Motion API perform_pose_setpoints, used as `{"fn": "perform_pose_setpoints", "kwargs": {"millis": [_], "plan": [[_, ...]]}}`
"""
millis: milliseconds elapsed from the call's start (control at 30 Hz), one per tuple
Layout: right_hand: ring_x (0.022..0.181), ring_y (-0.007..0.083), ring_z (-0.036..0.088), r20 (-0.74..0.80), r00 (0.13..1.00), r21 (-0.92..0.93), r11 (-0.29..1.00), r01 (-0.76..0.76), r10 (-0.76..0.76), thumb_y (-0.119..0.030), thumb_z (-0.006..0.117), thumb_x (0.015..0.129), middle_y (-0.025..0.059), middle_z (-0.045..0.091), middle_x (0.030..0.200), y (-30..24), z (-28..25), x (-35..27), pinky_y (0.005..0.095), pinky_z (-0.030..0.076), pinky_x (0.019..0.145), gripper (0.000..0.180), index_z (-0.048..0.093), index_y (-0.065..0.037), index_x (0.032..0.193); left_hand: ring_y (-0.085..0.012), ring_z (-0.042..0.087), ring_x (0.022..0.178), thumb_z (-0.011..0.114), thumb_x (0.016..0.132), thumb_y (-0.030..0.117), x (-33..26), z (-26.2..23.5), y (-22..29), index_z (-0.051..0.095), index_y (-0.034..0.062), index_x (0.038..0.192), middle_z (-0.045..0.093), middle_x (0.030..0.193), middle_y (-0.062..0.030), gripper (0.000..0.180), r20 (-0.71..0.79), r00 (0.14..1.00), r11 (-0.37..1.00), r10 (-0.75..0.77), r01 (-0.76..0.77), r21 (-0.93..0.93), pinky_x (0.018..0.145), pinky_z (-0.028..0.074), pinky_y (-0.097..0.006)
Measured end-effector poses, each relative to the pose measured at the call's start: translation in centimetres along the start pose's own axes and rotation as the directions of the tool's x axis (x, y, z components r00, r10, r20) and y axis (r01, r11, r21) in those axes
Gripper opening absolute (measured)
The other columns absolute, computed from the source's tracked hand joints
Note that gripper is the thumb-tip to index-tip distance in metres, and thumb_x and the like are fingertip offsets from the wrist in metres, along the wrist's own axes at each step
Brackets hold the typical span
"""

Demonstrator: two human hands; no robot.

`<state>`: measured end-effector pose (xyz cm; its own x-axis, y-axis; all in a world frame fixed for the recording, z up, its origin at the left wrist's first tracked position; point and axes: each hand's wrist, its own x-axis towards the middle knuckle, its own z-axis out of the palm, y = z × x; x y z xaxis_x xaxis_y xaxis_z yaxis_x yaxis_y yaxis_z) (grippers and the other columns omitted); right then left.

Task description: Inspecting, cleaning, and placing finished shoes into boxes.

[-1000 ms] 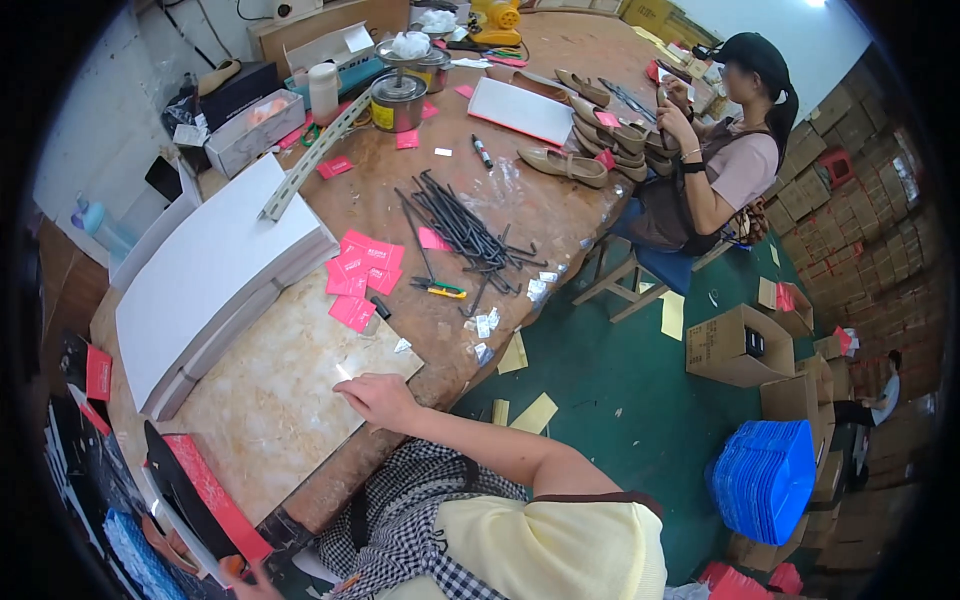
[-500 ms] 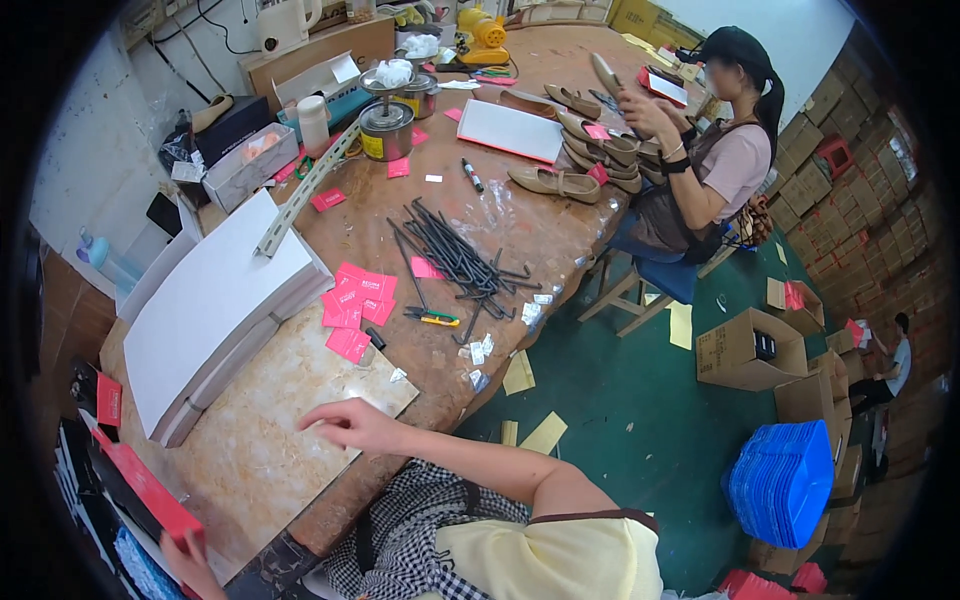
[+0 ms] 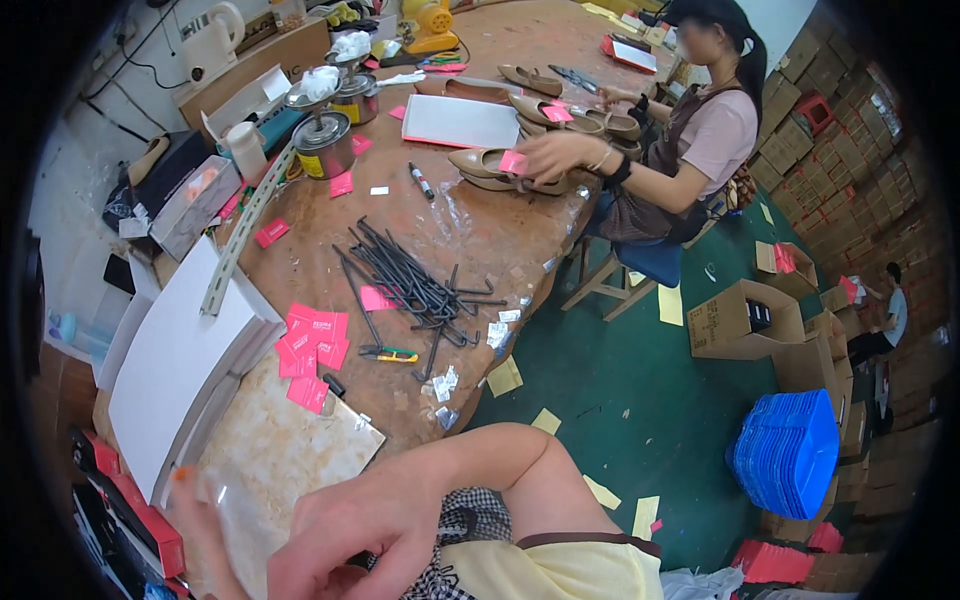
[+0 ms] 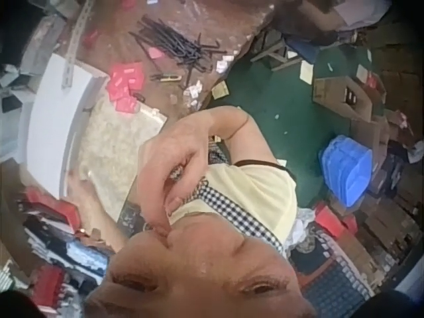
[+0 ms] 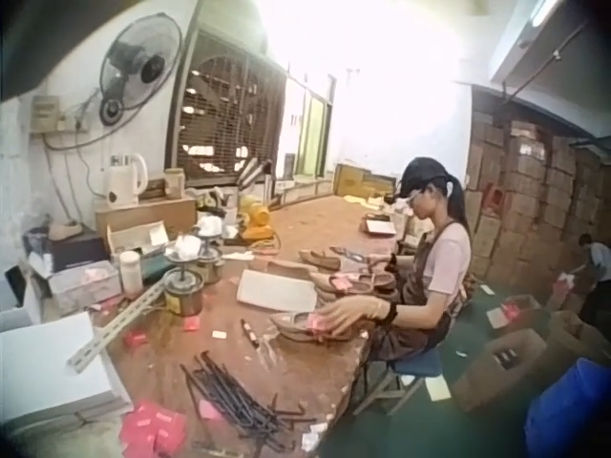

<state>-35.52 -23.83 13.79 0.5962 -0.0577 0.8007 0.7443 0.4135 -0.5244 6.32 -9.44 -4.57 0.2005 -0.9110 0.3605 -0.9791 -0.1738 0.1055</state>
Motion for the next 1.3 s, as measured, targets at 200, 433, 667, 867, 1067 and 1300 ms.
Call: {"fn": "perform_pose_setpoints", "kwargs": {"millis": [200, 433, 667, 867, 1067, 1300], "plan": [[0.092, 0.0261, 0.064, -0.533, 0.794, -0.716, 0.344, -0.608, 0.293, -0.012, 0.059, 0.088, 0.0105, 0.066, 0.1, -4.5, -13.5, -3.8, 0.0372, 0.051, 0.08, 0.023, 0.062, -0.008, 0.11, -0.031, 0.054, 0.069, 0.071, 0.07, 0.012, -3.2, 6.8, 18.4, 0.056, 0.0101, 0.069, 0.055, 0.071, -0.009, 0.015, 0.122, 0.962, 0.869, 0.246, -0.163, -0.468, 0.062, 0.043, -0.042], [0.094, 0.0342, 0.066, -0.87, 0.28, 0.203, -0.812, -0.548, -0.407, -0.004, 0.054, 0.08, 0.0185, 0.068, 0.099, -25.2, -42.1, -23.1, 0.0437, 0.053, 0.082, 0.023, 0.071, -0.008, 0.095, -0.0337, 0.057, 0.074, 0.069, 0.08, 0.014, -1.9, 5.6, 21.4, 0.057, 0.0081, 0.079, 0.059, 0.079, -0.0131, 0.013, 0.242, 0.95, 0.932, 0.195, -0.103, -0.346, 0.067, 0.045, -0.044], [0.095, 0.0322, 0.068, -0.919, 0.08, 0.318, -0.848, -0.425, -0.385, -0.012, 0.054, 0.086, 0.0162, 0.07, 0.101, -26.3, -47.5, -29.5, 0.0453, 0.055, 0.077, 0.02, 0.07, -0.007, 0.096, -0.0329, 0.057, 0.075, 0.069, 0.08, 0.017, -1.9, 6.0, 21.1, 0.058, 0.0088, 0.081, 0.06, 0.081, -0.0116, 0.014, 0.28, 0.946, 0.934, 0.163, -0.057, -0.352, 0.068, 0.045, -0.044], [0.078, 0.0343, 0.067, -0.872, 0.431, 0.133, -0.96, -0.248, -0.232, -0.016, 0.056, 0.082, 0.0153, 0.066, 0.096, -26.4, -44.4, -26.7, 0.0472, 0.053, 0.07, 0.016, 0.067, -0.006, 0.089, -0.0324, 0.057, 0.075, 0.069, 0.08, 0.018, -1.1, 5.5, 21.5, 0.058, 0.0095, 0.081, 0.06, 0.082, -0.0109, 0.014, 0.276, 0.945, 0.92, 0.173, -0.055, -0.388, 0.068, 0.045, -0.044], [0.083, 0.0367, 0.066, -0.829, 0.449, 0.001, -0.804, -0.594, -0.333, -0.03, 0.064, 0.079, 0.0219, 0.066, 0.096, -23.6, -40.2, -14.0, 0.0475, 0.052, 0.073, 0.03, 0.058, -0.002, 0.091, -0.0367, 0.058, 0.095, 0.069, 0.081, 0.021, -3.6, 7.2, 20.3, 0.062, 0.0073, 0.098, 0.061, 0.101, -0.0162, 0.023, 0.392, 0.913, 0.937, 0.113, 0.033, -0.347, 0.083, 0.046, -0.047], [0.097, 0.0363, 0.064, -0.746, 0.482, 0.021, -0.739, -0.673, -0.46, -0.035, 0.072, 0.077, 0.0182, 0.067, 0.102, -23.8, -35.3, -10.9, 0.0463, 0.051, 0.082, 0.053, 0.057, -0.008, 0.12, -0.0262, 0.058, 0.068, 0.07, 0.074, 0.02, -2.6, 7.3, 20.9, 0.056, 0.0113, 0.07, 0.055, 0.071, -0.0065, 0.016, 0.043, 0.983, 0.928, 0.178, -0.153, -0.339, 0.062, 0.043, -0.039]]}}
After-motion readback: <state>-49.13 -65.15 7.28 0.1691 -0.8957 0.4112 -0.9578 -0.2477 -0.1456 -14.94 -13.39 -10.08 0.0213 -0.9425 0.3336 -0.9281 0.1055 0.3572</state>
